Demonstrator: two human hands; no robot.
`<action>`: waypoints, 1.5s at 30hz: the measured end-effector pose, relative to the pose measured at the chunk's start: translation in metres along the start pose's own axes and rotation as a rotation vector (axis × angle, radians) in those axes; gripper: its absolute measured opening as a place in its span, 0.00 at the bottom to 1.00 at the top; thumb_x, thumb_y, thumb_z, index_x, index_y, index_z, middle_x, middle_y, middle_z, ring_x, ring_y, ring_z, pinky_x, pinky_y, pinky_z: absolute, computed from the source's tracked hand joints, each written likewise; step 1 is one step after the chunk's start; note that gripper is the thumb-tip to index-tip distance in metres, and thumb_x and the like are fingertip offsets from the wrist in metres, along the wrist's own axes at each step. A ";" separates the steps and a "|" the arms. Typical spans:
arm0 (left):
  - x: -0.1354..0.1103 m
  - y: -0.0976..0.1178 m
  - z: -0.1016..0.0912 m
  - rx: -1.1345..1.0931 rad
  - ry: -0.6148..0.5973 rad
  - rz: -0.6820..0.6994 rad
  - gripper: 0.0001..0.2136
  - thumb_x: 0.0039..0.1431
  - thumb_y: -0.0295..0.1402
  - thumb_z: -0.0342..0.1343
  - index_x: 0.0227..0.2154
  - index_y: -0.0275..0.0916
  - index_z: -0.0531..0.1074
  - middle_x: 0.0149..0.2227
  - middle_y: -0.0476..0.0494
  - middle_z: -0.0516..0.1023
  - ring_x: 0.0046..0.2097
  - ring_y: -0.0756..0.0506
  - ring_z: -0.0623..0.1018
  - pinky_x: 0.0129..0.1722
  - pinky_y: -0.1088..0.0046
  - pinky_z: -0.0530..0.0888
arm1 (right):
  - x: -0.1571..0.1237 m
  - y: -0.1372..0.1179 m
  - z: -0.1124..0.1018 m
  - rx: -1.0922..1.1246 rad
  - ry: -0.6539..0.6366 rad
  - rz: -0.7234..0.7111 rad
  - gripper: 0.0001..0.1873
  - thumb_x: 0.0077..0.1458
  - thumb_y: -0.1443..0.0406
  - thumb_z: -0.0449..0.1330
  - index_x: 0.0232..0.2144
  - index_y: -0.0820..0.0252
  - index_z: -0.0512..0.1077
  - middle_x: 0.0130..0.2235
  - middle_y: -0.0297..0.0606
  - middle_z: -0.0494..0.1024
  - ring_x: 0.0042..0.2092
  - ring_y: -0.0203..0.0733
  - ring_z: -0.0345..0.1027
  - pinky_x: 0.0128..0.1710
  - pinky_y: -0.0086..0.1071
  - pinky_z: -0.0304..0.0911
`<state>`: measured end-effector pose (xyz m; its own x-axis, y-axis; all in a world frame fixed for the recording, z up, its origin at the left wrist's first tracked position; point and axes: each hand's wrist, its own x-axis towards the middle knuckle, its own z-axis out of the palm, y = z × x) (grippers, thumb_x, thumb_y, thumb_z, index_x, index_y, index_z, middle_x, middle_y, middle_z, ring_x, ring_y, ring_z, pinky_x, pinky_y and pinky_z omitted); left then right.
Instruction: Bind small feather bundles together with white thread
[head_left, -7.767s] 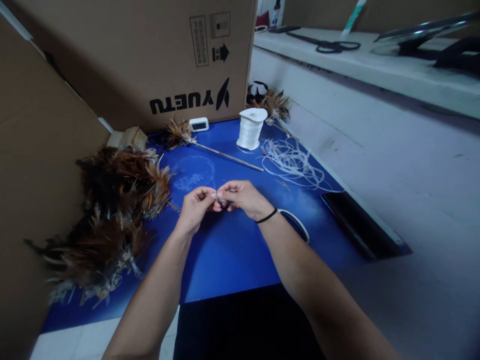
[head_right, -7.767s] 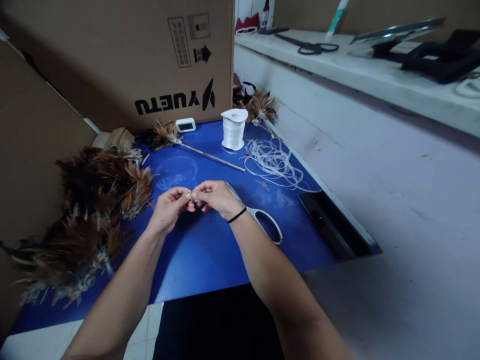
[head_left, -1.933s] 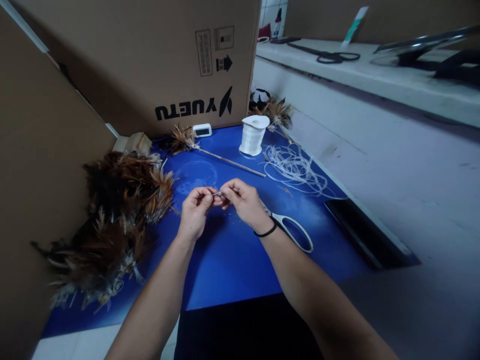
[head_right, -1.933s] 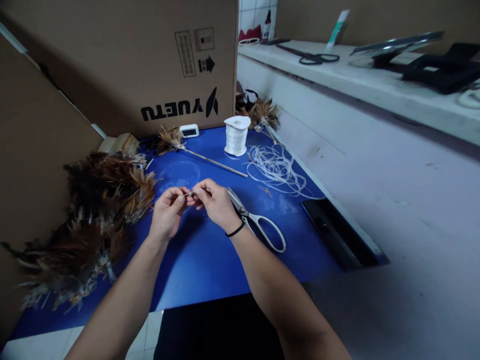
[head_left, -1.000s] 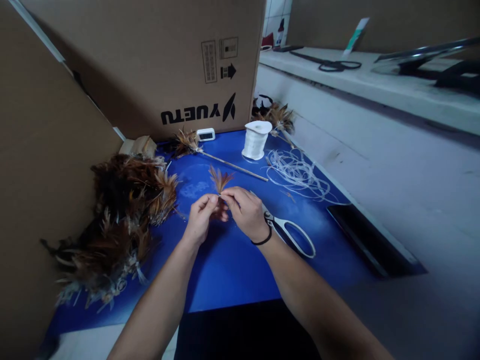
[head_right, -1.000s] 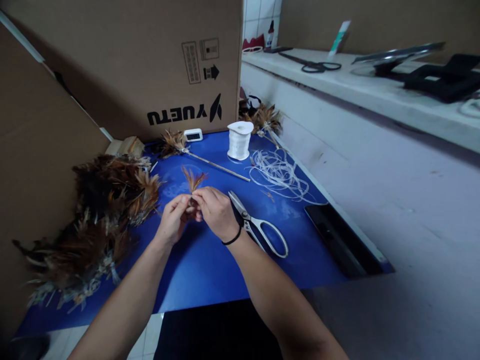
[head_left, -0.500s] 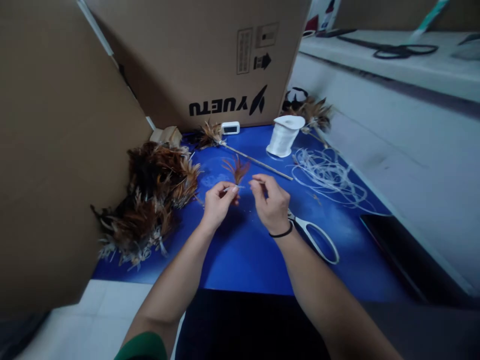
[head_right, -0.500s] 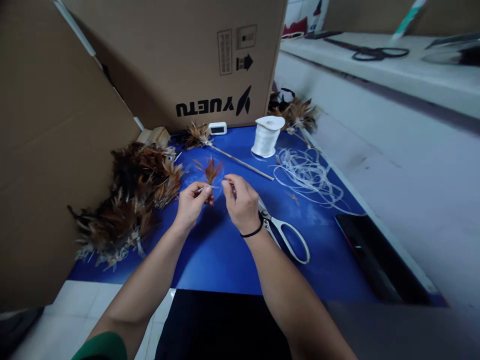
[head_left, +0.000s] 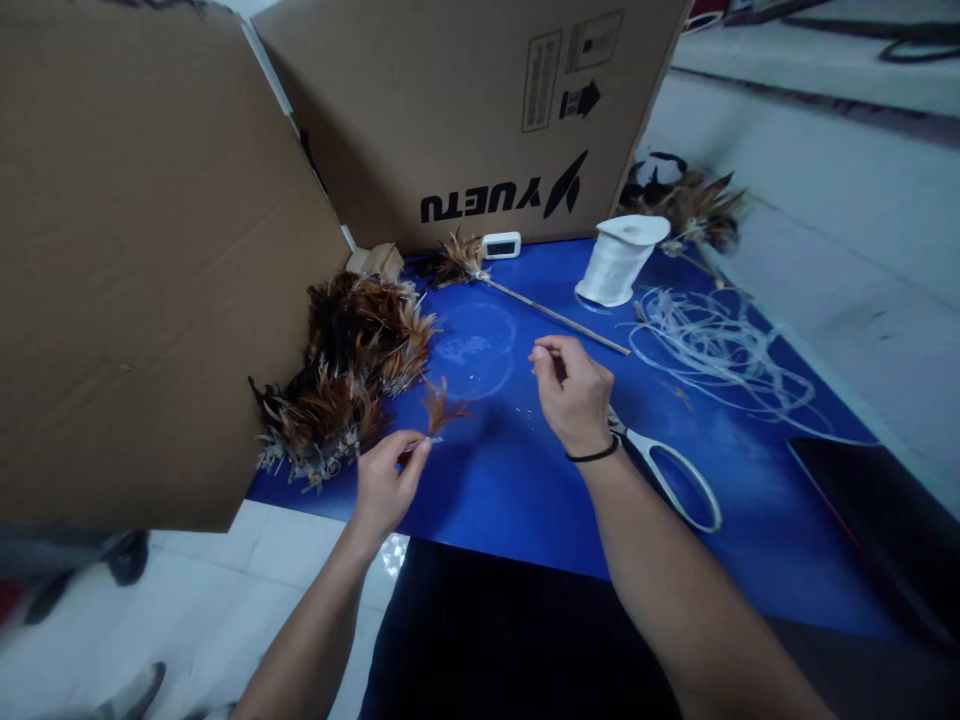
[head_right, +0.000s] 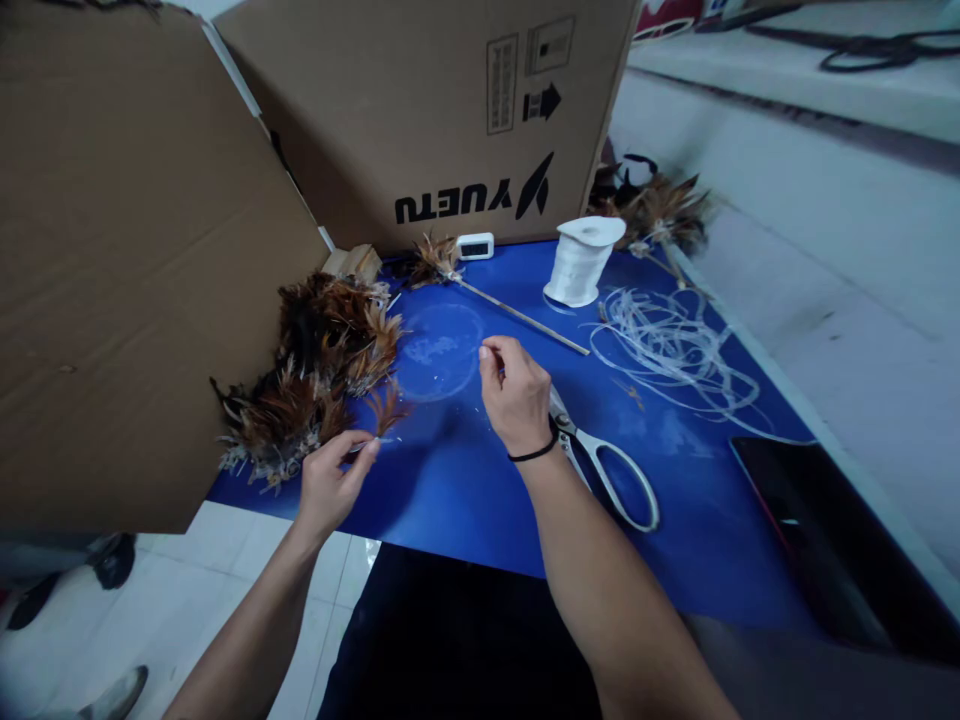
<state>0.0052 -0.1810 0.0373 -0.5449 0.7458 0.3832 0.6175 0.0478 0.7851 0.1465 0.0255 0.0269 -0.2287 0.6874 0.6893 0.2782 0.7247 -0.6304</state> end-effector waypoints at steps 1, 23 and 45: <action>-0.004 -0.009 -0.008 0.083 0.026 -0.001 0.04 0.53 0.34 0.59 0.30 0.41 0.76 0.28 0.47 0.78 0.29 0.48 0.74 0.33 0.75 0.69 | 0.000 0.000 0.000 -0.003 -0.004 -0.003 0.11 0.60 0.62 0.50 0.39 0.58 0.70 0.33 0.39 0.78 0.31 0.39 0.73 0.35 0.33 0.67; 0.001 -0.065 -0.065 0.950 0.119 -0.360 0.09 0.54 0.40 0.52 0.34 0.41 0.69 0.27 0.48 0.75 0.29 0.45 0.73 0.27 0.73 0.59 | 0.003 0.003 -0.001 -0.040 -0.045 -0.018 0.08 0.58 0.65 0.51 0.35 0.59 0.71 0.32 0.39 0.77 0.33 0.40 0.71 0.36 0.32 0.64; 0.107 -0.048 0.013 1.133 -0.132 0.047 0.15 0.56 0.42 0.53 0.40 0.38 0.73 0.41 0.38 0.70 0.38 0.41 0.74 0.32 0.69 0.68 | 0.005 0.000 -0.002 -0.114 -0.181 0.048 0.07 0.58 0.67 0.51 0.34 0.58 0.69 0.33 0.38 0.76 0.35 0.39 0.69 0.36 0.31 0.59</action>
<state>-0.0750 -0.0945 0.0346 -0.4851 0.8236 0.2939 0.8291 0.5401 -0.1449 0.1475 0.0284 0.0312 -0.3739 0.7257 0.5775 0.3945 0.6880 -0.6091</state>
